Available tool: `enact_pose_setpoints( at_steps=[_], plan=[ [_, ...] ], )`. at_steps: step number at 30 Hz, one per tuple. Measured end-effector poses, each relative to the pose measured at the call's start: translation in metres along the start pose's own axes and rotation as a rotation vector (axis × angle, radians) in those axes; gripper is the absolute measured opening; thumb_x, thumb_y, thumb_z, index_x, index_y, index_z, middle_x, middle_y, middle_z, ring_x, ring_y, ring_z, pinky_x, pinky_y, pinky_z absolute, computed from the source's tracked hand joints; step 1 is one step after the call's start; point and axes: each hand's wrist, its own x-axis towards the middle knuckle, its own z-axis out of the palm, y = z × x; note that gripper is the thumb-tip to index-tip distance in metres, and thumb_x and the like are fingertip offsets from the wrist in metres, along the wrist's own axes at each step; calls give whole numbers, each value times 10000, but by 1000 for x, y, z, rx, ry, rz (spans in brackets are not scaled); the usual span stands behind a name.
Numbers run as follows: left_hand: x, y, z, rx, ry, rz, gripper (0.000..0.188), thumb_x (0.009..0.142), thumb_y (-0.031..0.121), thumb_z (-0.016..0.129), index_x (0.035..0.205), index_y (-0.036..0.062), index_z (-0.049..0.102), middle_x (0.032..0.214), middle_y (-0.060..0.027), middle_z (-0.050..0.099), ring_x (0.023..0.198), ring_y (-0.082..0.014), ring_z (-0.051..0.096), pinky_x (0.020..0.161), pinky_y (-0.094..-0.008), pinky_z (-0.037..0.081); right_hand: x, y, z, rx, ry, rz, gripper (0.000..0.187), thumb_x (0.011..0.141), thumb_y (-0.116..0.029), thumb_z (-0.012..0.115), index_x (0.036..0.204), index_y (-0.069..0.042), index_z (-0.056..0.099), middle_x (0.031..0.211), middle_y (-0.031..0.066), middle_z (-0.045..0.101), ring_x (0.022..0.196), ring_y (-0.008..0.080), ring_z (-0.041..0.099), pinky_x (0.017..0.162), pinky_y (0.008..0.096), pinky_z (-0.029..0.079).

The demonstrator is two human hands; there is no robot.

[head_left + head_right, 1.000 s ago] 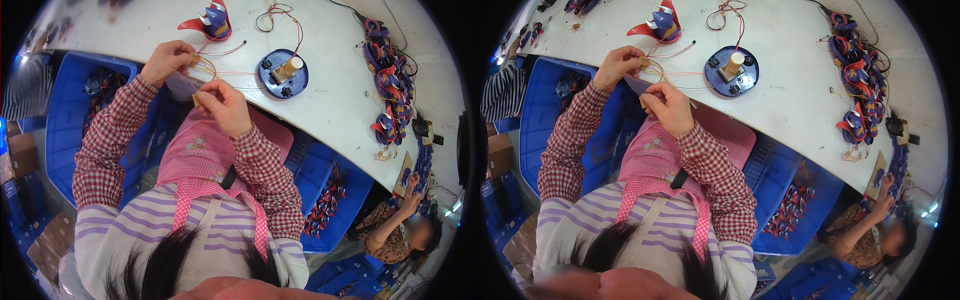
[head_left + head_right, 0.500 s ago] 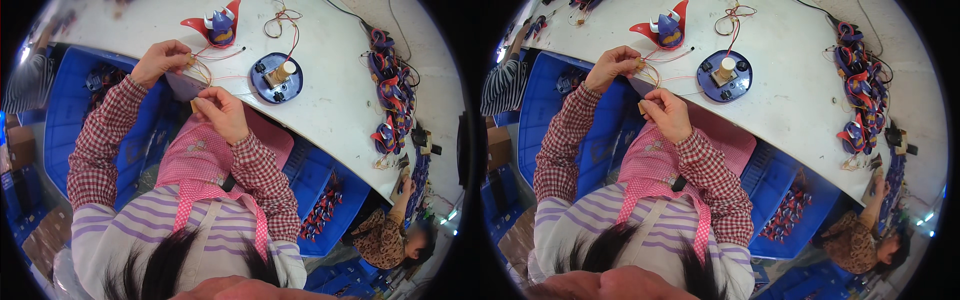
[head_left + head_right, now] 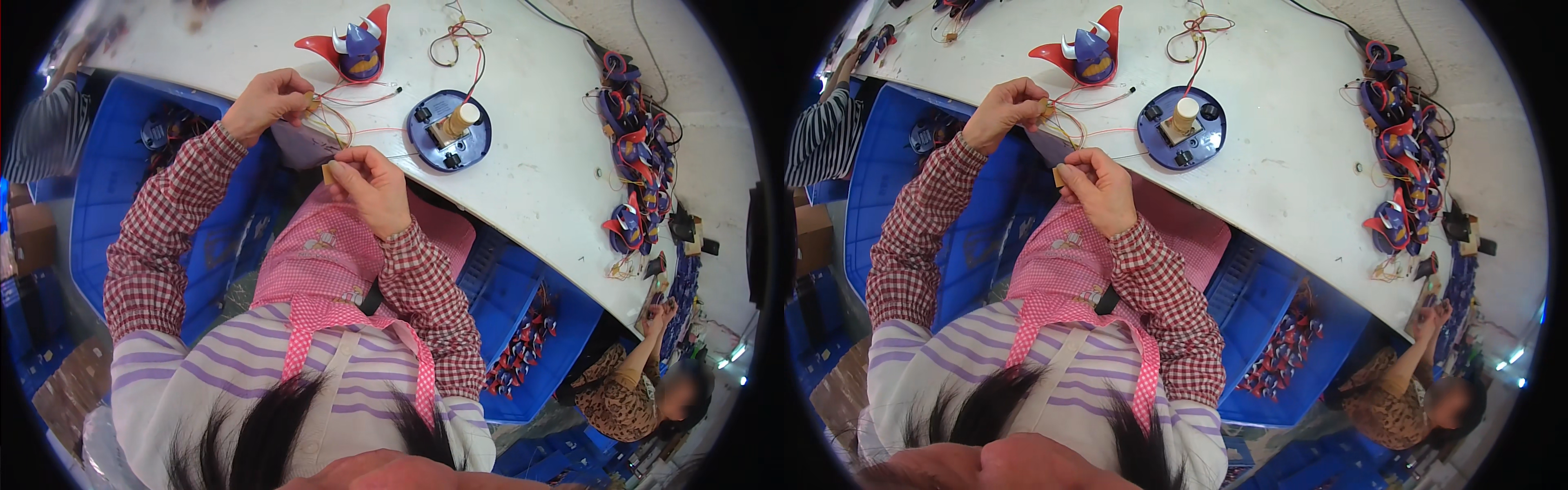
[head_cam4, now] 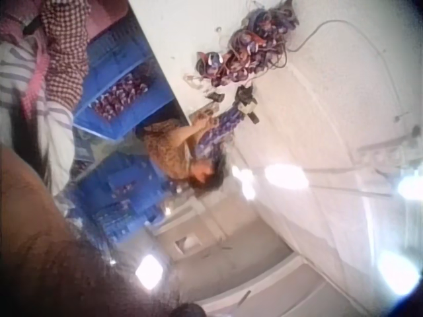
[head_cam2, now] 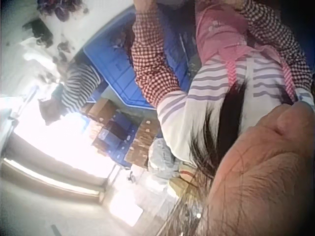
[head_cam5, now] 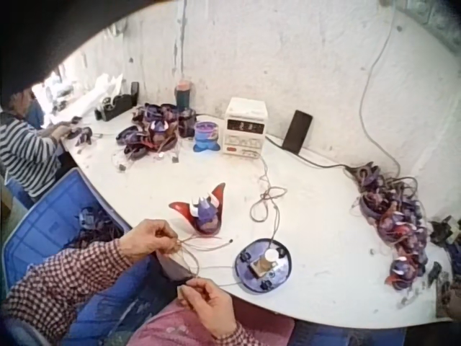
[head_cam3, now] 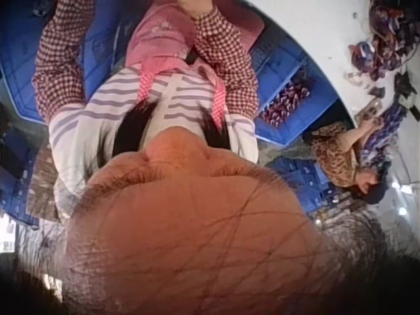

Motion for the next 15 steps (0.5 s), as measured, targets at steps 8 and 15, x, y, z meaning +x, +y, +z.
enact_pose_setpoints(
  at_steps=[8,15],
  plan=[
    [2,2,1,54,-76,42,167,856,61,597,1008,-1,569,851,-82,605,619,-94,519,595,-193,461,-2,2,3,-18,-1,-8,176,884,-49,592,1039,28,565,816,90,603,616,109,574,576,183,486],
    [0,5,7,-19,-44,4,126,846,38,593,959,-17,583,773,-71,578,596,-93,506,534,-185,442,-1,8,4,-29,6,6,178,882,-53,597,1037,29,567,825,89,602,609,110,576,574,182,486]
  ],
)
